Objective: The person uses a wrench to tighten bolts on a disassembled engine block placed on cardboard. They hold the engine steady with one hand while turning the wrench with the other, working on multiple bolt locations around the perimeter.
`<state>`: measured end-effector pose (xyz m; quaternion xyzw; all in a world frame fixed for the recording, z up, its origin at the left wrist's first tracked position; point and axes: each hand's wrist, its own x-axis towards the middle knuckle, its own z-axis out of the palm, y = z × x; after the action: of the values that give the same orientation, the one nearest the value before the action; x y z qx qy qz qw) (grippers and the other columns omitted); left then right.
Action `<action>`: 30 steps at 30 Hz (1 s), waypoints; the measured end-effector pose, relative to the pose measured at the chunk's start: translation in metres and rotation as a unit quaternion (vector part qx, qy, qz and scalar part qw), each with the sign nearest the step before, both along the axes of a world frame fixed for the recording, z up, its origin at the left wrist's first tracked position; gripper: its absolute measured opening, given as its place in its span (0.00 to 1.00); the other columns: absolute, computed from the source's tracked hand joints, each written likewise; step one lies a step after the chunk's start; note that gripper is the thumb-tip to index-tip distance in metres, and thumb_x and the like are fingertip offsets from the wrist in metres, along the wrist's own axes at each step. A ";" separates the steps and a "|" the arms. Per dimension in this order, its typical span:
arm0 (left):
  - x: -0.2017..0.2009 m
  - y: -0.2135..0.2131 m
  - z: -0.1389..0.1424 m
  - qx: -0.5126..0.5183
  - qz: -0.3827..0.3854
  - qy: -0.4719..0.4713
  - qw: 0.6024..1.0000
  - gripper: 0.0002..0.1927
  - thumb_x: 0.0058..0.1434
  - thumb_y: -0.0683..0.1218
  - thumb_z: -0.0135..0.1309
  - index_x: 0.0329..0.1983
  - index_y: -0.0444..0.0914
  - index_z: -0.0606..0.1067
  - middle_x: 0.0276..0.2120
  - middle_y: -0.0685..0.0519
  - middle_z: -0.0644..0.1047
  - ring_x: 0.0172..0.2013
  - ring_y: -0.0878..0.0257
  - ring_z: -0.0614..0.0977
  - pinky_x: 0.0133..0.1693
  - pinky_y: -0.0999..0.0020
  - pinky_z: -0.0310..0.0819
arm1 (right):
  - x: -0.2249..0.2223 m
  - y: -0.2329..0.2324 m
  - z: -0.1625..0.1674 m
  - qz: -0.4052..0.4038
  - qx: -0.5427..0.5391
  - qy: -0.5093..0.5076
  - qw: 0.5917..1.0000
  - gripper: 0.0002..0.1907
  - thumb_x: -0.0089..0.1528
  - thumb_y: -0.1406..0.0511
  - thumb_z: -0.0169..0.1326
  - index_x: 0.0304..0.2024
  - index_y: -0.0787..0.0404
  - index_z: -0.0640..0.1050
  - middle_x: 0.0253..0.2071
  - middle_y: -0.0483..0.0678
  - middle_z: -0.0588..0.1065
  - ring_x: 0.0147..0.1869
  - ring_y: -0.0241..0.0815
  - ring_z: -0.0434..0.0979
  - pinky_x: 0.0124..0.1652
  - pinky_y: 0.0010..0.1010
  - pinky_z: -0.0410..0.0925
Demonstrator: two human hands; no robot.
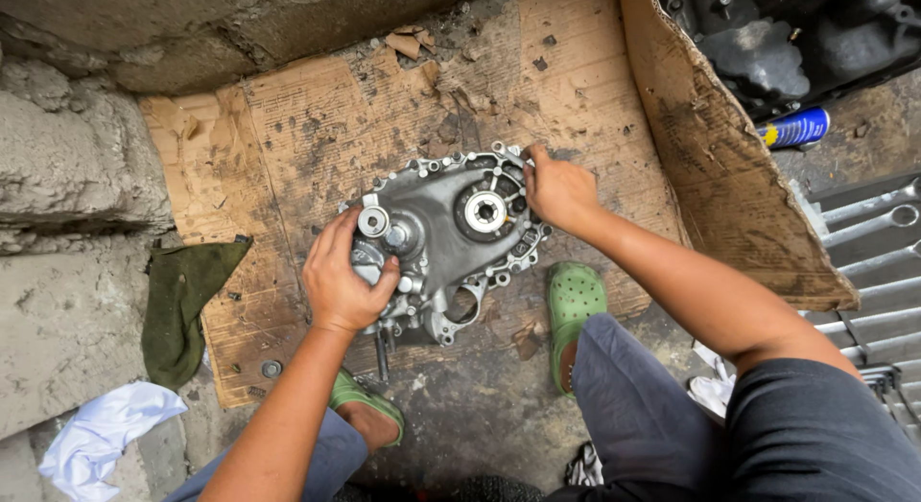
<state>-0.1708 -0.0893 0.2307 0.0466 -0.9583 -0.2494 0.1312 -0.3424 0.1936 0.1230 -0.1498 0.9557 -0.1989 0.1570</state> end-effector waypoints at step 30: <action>-0.004 -0.002 0.000 0.001 0.002 0.001 1.000 0.35 0.51 0.53 0.61 0.62 0.34 0.73 0.57 0.38 0.77 0.57 0.41 0.79 0.60 0.52 0.72 | -0.132 -0.019 -0.017 0.209 0.072 -0.062 0.973 0.21 0.58 0.42 0.61 0.44 0.43 0.84 0.49 0.45 0.79 0.62 0.54 0.62 0.67 0.53 0.48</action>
<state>-0.1750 -0.0914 0.2310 0.0482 -0.9580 -0.2497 0.1324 -0.4744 0.1746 0.1057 -0.3225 0.9033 -0.1016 0.2642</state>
